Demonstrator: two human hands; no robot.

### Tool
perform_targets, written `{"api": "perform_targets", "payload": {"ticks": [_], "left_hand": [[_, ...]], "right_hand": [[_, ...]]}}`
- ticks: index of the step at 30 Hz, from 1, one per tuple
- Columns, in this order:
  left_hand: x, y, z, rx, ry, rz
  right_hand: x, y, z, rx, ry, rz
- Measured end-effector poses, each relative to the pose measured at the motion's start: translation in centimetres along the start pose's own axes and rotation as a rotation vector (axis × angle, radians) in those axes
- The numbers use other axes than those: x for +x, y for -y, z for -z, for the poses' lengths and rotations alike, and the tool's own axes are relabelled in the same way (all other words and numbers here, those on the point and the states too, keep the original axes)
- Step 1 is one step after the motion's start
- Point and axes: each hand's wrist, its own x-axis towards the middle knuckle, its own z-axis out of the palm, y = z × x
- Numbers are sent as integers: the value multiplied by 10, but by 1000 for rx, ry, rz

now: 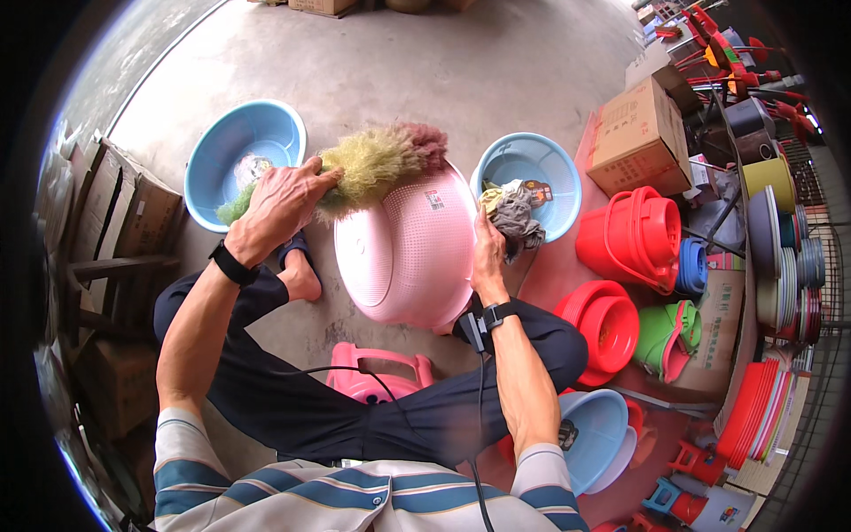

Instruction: Dusting and wiping down plastic wash basins and bowls.

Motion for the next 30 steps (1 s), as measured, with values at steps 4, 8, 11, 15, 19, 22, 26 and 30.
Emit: {"api": "perform_targets", "payload": {"ticks": [4,8,11,15,19,22,26,30], "left_hand": [[-9,-18,13,53,-19,-149],[-23,-34,19,3,-52,-325],[-20,-45,23,-32,-25,-383],[-17,-21,21,-88,-59,-226],[-1,7,18,-146,-14,-165],[4,31,-1,-164,-62,-127],[-3,58,-17,-159,-22,-22],[-16,71,-38,-125,5,119]], "right_hand": [[6,-13,6,-129,-64,8],[4,-21,15,-162,-68,-43],[14,-46,39,-11,-236,-48],[1,-15,9,-50,-78,-69],[-5,3,2,-48,26,-117],[-1,-6,5,-56,-17,-36],[-3,-3,5,-16,-1,-62],[-3,-2,6,17,-12,-73]]}}
